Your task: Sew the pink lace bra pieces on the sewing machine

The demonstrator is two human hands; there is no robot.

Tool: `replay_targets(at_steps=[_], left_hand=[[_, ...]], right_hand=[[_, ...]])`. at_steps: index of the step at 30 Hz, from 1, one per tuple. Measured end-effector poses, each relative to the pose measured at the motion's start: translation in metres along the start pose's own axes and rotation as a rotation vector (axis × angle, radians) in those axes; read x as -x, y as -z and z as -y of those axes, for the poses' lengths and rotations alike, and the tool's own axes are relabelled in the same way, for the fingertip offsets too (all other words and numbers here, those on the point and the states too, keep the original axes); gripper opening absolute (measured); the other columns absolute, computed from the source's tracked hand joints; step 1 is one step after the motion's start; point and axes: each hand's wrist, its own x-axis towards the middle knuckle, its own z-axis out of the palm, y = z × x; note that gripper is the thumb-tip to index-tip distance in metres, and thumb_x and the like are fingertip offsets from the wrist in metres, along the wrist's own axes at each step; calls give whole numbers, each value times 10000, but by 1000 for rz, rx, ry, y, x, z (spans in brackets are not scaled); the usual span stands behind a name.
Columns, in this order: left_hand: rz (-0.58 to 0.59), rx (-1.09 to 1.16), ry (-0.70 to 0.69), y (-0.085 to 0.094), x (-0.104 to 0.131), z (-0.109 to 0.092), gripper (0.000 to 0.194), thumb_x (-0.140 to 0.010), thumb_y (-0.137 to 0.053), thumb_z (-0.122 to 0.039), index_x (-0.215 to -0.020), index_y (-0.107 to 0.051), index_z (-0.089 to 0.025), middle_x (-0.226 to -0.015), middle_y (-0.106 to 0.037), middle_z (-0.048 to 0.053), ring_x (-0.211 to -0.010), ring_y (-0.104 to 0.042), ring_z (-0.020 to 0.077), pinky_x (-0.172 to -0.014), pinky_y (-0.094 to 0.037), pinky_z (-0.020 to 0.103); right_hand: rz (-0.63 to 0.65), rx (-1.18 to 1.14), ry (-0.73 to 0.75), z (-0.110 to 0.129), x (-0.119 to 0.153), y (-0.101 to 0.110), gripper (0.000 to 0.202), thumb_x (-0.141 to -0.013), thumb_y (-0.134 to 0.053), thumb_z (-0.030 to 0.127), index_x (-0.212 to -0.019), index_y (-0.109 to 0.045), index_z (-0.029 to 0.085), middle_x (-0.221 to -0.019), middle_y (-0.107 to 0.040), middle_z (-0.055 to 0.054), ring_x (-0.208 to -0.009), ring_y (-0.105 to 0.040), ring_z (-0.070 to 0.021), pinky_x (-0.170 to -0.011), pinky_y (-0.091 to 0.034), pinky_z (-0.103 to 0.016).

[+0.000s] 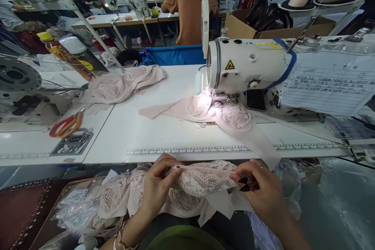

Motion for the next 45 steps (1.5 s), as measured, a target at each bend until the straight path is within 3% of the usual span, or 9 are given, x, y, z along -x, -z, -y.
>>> replay_targets(at_steps=[3, 12, 16, 20, 22, 26, 32, 39, 45], left_hand=[[-20, 0, 7, 0, -1, 2, 38, -857, -780, -207, -856, -789, -243, -844, -664, 25, -817, -643, 158, -699, -513, 220], [11, 173, 146, 0, -3, 3, 105, -807, -844, -321, -808, -797, -227, -862, -662, 44, -864, -632, 192, -802, -524, 293], [375, 215, 195, 4, -19, -13, 238, -776, -866, -366, -933, -776, -211, -1064, -685, 95, -1045, -647, 246, -944, -517, 372], [768, 75, 6, -8, -31, -33, 444, -812, -835, -365, -1197, -675, -211, -1221, -653, 136, -1162, -597, 268, -1011, -481, 389], [752, 26, -75, -21, -31, -37, 181, -909, -733, -338, -995, -695, -184, -996, -674, 96, -956, -624, 214, -857, -503, 310], [623, 41, -59, -37, -26, -33, 274, -965, -651, -340, -755, -634, -166, -789, -593, 48, -733, -572, 157, -663, -439, 252], [585, 45, 5, -37, -28, -26, 314, -962, -647, -386, -734, -625, -170, -764, -586, 45, -737, -561, 164, -662, -422, 261], [606, 108, 17, -40, -30, -32, 242, -945, -669, -291, -740, -623, -171, -875, -682, 85, -841, -647, 186, -760, -491, 276], [626, 179, 106, -42, -29, -36, 214, -932, -668, -232, -738, -602, -174, -965, -754, 95, -886, -706, 186, -817, -524, 274]], right_hand=[[3, 45, 46, -1, -5, 0, 88, -950, -630, 330, -973, -712, 306, -730, -685, 1, -526, -566, -152, -478, -409, -290], [309, -226, -75, 7, -30, 35, 296, -928, -643, 480, -715, -677, 277, -660, -637, -22, -511, -547, -159, -447, -416, -292], [384, -308, -11, 17, -39, 45, 293, -923, -662, 452, -690, -659, 275, -639, -599, -21, -534, -537, -162, -479, -410, -305], [526, -192, 61, 41, -42, 28, 162, -906, -677, 298, -750, -661, 254, -733, -613, -11, -587, -544, -138, -493, -406, -261], [529, -160, 101, 49, -41, 18, 144, -900, -642, 229, -758, -643, 252, -736, -615, -6, -608, -556, -137, -499, -396, -248], [501, -158, -2, 42, -35, 13, 104, -931, -627, 311, -848, -588, 262, -654, -581, 38, -512, -504, -117, -463, -361, -233], [504, -299, -73, 14, -31, 20, 262, -889, -701, 482, -819, -635, 239, -776, -683, -14, -598, -567, -144, -519, -437, -252], [393, -491, -38, 15, -40, 20, 246, -929, -674, 436, -804, -695, 226, -825, -723, -47, -607, -603, -137, -542, -484, -244], [438, -655, -188, 15, -41, 21, 304, -924, -682, 421, -725, -627, 197, -892, -726, -67, -449, -504, -67, -436, -475, -222]])
